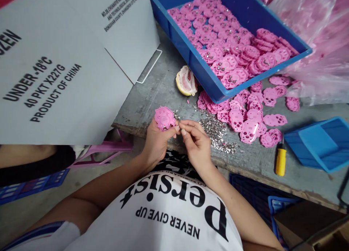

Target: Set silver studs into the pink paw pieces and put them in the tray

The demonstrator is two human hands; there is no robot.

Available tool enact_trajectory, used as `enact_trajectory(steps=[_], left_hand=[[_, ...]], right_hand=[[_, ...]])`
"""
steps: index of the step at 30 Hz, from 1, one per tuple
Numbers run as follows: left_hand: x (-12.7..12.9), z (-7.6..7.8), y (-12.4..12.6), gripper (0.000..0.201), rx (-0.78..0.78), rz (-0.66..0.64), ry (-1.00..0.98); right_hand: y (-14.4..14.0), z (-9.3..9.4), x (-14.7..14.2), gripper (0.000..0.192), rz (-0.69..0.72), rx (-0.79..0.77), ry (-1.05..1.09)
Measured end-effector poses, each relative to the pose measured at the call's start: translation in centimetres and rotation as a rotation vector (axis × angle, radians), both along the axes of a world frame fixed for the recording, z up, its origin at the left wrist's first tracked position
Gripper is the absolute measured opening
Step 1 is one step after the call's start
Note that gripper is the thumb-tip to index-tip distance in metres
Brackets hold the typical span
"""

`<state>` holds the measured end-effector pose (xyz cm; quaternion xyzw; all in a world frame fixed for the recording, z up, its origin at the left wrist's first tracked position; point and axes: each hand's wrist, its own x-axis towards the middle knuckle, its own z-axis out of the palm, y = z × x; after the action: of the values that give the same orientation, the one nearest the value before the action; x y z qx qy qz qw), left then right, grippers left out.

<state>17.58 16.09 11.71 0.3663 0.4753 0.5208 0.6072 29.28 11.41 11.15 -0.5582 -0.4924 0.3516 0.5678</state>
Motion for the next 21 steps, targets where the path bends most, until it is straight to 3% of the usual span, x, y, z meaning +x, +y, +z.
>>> enact_trajectory(steps=[8,16,21], left_hand=[[-0.2,-0.6,0.0,0.027,0.010,-0.053,0.091],[-0.9,-1.1,0.0,0.033,0.125,-0.067,0.379],[-0.9,-0.4,0.2,0.040,0.026,-0.205,0.252]], right_hand=[[1.2,-0.4,0.5,0.003,-0.050,0.010,0.030],[1.9,0.3,1.2,0.013,0.049,-0.067,-0.081],[2.1,0.6,2.0,0.017,0.131,-0.091,-0.059]])
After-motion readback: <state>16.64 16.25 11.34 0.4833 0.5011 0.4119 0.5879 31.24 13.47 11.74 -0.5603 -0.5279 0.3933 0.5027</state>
